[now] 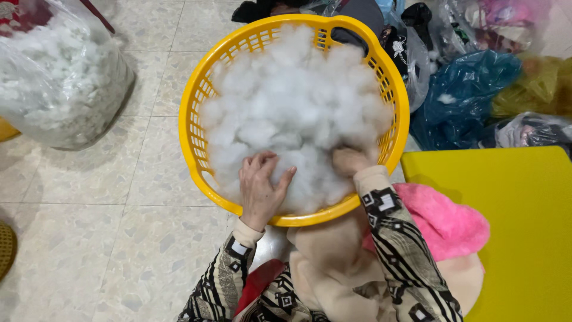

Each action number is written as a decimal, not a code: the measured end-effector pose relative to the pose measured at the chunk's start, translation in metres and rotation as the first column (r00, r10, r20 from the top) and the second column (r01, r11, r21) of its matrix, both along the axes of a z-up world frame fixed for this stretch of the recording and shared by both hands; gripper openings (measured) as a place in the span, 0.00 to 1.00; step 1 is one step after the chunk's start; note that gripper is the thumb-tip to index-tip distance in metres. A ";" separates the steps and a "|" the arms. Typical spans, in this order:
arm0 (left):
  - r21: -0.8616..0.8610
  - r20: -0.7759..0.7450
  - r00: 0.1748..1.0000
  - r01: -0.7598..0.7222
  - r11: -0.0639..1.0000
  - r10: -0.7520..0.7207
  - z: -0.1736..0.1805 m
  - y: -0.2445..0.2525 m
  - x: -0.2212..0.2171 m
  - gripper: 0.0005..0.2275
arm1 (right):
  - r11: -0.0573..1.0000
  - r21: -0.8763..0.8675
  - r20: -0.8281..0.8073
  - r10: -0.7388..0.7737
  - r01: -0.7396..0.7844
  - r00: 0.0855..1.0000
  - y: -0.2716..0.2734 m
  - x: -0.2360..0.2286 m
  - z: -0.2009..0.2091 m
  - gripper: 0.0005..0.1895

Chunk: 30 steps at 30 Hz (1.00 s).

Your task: The person repeatedly fluffs and compresses white cotton in a yellow basket, then transfers portions into a clear plastic bag. A pink and beige fabric item is briefly handled and set aside on a yellow table.

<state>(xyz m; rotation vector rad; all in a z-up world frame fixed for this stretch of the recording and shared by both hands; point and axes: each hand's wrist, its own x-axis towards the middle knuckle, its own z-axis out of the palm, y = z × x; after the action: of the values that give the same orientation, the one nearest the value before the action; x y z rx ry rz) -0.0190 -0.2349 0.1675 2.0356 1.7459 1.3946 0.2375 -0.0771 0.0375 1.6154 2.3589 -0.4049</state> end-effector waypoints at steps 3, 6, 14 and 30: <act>-0.043 -0.041 0.999 0.000 0.999 -0.001 0.002 0.004 -0.007 0.08 | 0.998 0.058 -0.065 0.016 -0.013 0.998 0.007 0.001 -0.029 0.20; -0.065 0.119 0.992 0.050 0.997 -0.042 -0.002 0.004 -0.017 0.07 | 0.995 0.073 -0.126 -0.063 0.073 0.990 -0.002 0.011 0.017 0.25; 0.057 0.738 0.664 0.114 0.992 -0.119 -0.005 0.003 -0.016 0.06 | 0.780 0.541 -0.697 0.207 0.315 0.687 -0.125 -0.027 0.194 0.46; 0.292 0.430 0.898 -0.238 0.926 0.095 0.048 0.022 -0.057 0.02 | 0.755 0.488 -0.820 0.224 0.439 0.526 -0.123 -0.041 0.092 0.22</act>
<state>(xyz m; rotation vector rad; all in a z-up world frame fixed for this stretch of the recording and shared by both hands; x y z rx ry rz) -0.0756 -0.2129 0.2156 1.5752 1.6105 2.1244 0.1968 -0.2004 0.1298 2.2736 3.4485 -0.5211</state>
